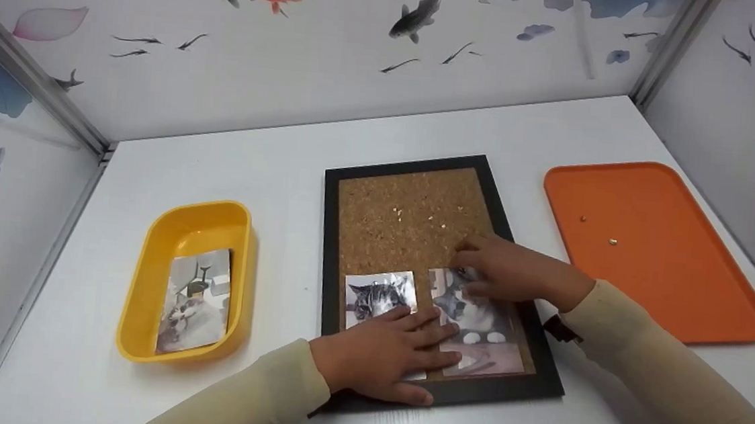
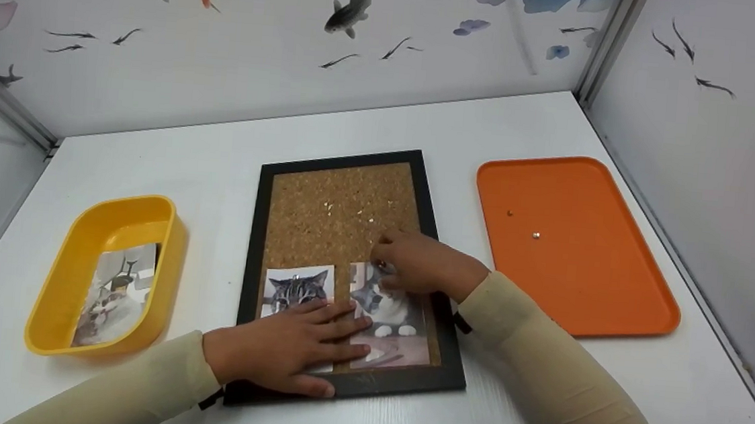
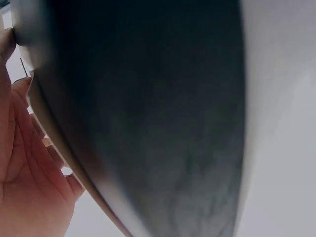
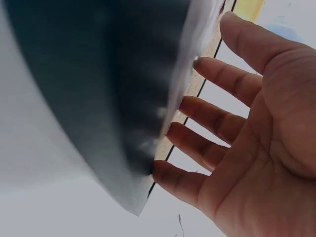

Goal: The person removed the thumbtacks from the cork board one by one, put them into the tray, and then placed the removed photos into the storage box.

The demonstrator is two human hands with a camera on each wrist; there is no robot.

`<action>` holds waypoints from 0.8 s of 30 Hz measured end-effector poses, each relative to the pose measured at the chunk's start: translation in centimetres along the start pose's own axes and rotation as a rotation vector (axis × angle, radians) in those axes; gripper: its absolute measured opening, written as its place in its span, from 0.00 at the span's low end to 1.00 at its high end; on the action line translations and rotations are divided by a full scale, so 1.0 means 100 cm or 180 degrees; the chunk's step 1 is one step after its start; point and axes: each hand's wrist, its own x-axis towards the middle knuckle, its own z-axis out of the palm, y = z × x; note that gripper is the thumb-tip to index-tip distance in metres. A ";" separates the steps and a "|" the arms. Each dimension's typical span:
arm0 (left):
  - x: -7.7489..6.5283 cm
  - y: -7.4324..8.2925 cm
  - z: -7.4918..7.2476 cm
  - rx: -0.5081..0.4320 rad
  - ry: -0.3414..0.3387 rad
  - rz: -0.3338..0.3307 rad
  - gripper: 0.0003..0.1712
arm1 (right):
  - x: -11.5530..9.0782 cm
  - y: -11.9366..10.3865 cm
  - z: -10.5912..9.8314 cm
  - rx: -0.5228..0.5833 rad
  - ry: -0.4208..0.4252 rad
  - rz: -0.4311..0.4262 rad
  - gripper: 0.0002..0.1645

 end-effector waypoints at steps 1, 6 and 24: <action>0.000 0.000 0.000 -0.0017 0.0000 0.0002 0.40 | 0.001 -0.001 -0.001 0.0012 -0.0009 -0.0001 0.24; -0.001 0.000 0.000 -0.0010 0.0015 0.0002 0.40 | 0.005 -0.007 -0.003 0.0099 -0.0034 0.0115 0.20; -0.001 0.000 0.002 0.0066 0.0038 -0.0001 0.40 | 0.018 -0.017 0.001 0.0069 0.0302 0.0357 0.08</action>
